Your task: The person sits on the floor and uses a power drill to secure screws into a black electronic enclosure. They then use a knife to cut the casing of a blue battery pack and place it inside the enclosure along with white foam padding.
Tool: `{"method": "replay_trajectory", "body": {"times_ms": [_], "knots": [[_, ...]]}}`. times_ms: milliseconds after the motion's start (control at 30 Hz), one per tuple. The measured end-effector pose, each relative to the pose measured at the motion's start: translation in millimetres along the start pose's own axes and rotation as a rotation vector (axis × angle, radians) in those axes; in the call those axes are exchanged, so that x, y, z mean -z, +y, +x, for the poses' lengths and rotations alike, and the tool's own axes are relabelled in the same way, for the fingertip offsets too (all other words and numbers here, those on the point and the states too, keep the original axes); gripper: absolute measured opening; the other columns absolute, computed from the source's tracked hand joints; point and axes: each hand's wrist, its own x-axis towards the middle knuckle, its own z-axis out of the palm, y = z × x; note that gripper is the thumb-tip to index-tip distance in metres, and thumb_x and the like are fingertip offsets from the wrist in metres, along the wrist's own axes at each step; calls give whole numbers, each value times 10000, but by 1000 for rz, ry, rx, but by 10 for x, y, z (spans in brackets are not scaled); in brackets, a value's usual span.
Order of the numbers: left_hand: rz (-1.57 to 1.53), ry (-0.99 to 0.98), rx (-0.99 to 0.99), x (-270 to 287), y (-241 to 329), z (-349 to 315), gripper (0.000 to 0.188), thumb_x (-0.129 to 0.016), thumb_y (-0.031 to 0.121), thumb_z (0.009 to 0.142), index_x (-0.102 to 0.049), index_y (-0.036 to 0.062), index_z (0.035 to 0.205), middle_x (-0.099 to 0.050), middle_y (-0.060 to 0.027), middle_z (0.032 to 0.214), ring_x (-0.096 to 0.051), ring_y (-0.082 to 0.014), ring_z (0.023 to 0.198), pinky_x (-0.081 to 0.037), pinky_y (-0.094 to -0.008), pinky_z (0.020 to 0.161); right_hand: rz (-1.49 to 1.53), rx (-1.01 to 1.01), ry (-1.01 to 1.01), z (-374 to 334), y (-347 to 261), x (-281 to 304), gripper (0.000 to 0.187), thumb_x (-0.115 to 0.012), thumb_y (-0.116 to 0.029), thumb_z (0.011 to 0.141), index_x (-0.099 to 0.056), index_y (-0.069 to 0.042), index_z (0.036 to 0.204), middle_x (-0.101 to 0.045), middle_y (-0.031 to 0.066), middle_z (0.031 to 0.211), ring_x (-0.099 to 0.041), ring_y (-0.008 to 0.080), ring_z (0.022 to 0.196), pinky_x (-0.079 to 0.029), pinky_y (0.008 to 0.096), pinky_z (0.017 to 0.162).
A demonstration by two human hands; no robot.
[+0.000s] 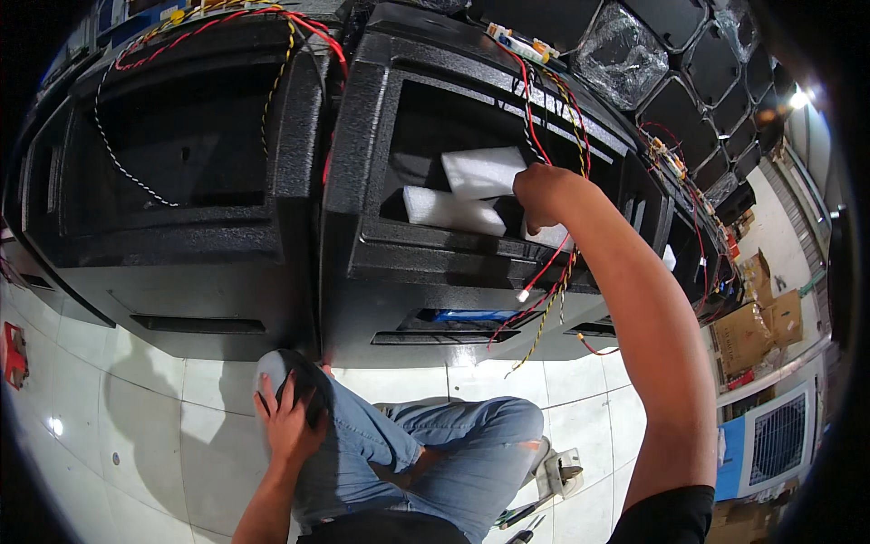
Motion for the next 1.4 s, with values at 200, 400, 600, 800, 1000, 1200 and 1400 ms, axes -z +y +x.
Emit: {"method": "replay_trajectory", "body": {"times_ms": [200,400,600,800,1000,1200,1400], "knots": [[-94,5,-10,101,1,19,466,-771,312,764,-725,157,1202,-441,-102,1560,-216,-505,1498,-158,-719,1166,-218,-1,-75,176,20,-195,502,-865,-264,695,-748,-181,1176,-721,103,1192,-694,297,1125,-562,483,911],[-91,36,-14,117,-11,70,492,-790,308,749,-722,173,1217,-410,-76,1588,-206,-474,1514,-167,-698,1177,-389,34,107,73,48,-100,321,-758,-222,831,-749,-109,1131,-681,121,1266,-664,302,1167,-518,474,988],[-29,-13,-32,-12,27,71,483,-786,342,769,-723,158,1211,-405,-52,1589,-210,-454,1511,-181,-673,1187,-275,135,595,-333,63,-174,244,-706,-91,793,-736,-63,1033,-695,124,1069,-667,291,1054,-569,372,875],[-66,67,5,49,-52,78,465,-775,273,787,-698,129,1223,-509,-64,1502,-300,-403,1485,-219,-607,1195,471,153,1315,-1447,-680,-299,583,-770,-46,646,-602,-13,1203,-600,120,1003,-631,336,918,-546,441,769],[-1145,-157,-52,126,501,154,577,-730,18,884,-509,-53,1412,-555,-132,1419,-505,-228,1351,-419,-417,1118,1393,4,1101,-1732,-1825,-1860,598,-882,-249,714,-602,58,1145,-677,149,871,-712,262,756,-563,328,682],[-1571,-444,-165,245,1228,508,812,-701,149,969,-210,12,1601,-424,-156,1541,-488,-260,1366,-417,-412,1115,1534,-207,1014,-1450,-2376,-2010,540,-863,-169,752,-577,18,1170,-669,156,943,-680,268,771,-546,360,658],[-1712,-388,-55,-99,1396,856,617,-541,160,1067,-256,11,1595,-451,-145,1527,-506,-216,1332,-451,-365,1084,1150,-147,1327,-1128,-2371,-1995,550,-868,-122,730,-587,-8,1189,-653,168,1025,-639,340,855,-531,411,711]]}}
